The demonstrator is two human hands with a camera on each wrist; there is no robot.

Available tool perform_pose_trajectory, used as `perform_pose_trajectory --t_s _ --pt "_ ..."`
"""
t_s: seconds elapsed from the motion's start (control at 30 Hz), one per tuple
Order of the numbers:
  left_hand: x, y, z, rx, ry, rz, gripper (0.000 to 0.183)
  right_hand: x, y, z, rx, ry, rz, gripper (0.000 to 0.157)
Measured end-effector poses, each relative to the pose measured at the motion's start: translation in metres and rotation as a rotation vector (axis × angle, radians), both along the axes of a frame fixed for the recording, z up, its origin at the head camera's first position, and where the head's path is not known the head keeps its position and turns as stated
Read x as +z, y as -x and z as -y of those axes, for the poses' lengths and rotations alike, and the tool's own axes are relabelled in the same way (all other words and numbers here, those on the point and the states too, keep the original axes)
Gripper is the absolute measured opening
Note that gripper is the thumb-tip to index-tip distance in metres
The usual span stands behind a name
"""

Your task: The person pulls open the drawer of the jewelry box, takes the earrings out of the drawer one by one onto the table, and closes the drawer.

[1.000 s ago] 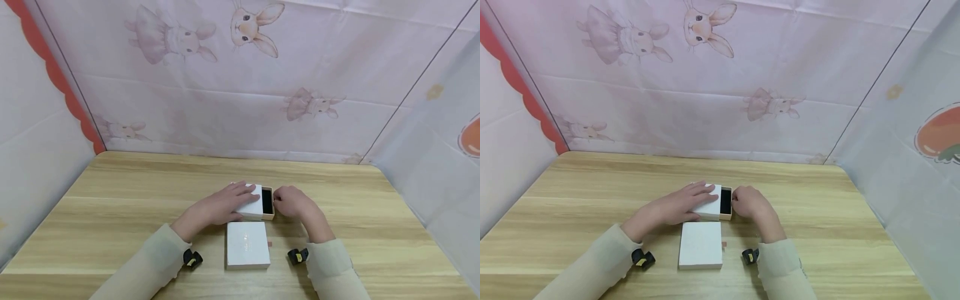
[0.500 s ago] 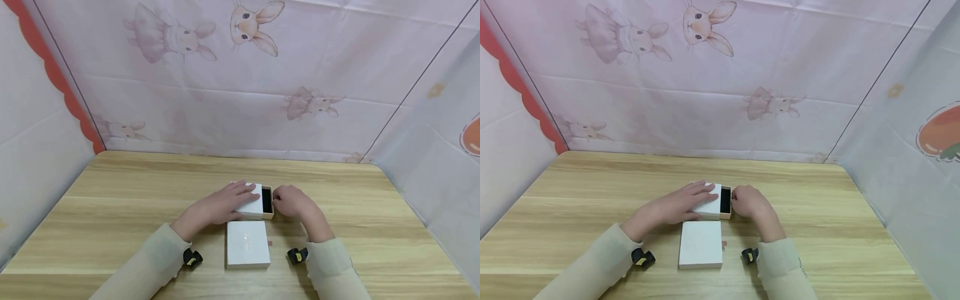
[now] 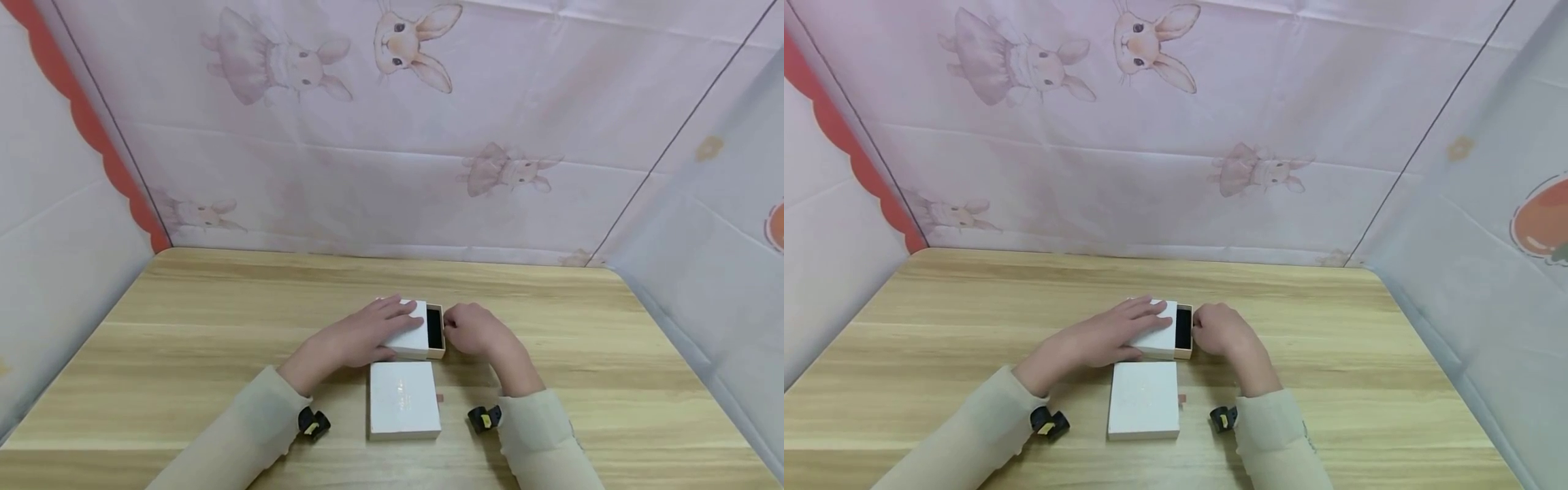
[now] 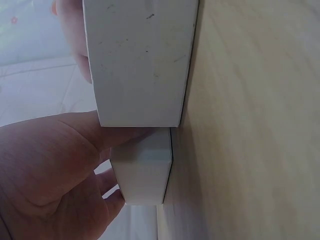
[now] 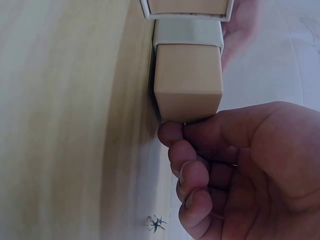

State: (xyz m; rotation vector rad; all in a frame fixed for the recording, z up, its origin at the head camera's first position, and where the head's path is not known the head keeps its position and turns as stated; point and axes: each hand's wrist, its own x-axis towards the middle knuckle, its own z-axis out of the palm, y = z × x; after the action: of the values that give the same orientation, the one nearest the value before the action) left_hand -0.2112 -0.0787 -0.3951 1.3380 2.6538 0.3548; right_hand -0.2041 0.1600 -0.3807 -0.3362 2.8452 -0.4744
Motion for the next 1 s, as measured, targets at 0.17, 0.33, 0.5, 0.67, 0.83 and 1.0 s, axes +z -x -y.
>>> perform_pose_trajectory --t_s 0.17,0.33,0.5,0.67,0.83,1.0 --pt "0.0002 -0.0006 0.0004 0.002 -0.007 0.011 0.065 -0.0008 0.0002 0.0013 0.002 -0.005 -0.009 0.026" --pt "-0.0007 -0.0006 0.0002 0.007 0.008 0.005 0.065 -0.0025 0.0008 0.0022 0.007 -0.011 -0.013 0.026" --pt "-0.0020 -0.0002 -0.0006 0.002 0.007 -0.001 0.066 -0.0029 -0.0005 0.0020 -0.002 -0.003 -0.014 0.026" --pt "0.0005 -0.0010 -0.0007 0.005 0.005 0.001 0.065 -0.0032 -0.0006 0.0021 0.004 0.001 -0.020 0.026" --pt "0.0014 -0.0019 -0.0003 0.007 0.007 0.003 0.064 -0.0044 -0.0010 0.0030 0.008 0.007 -0.022 0.026" --pt "0.0016 -0.0016 -0.0004 0.005 0.001 0.002 0.064 -0.0043 -0.0011 0.0040 0.012 0.003 -0.035 0.025"
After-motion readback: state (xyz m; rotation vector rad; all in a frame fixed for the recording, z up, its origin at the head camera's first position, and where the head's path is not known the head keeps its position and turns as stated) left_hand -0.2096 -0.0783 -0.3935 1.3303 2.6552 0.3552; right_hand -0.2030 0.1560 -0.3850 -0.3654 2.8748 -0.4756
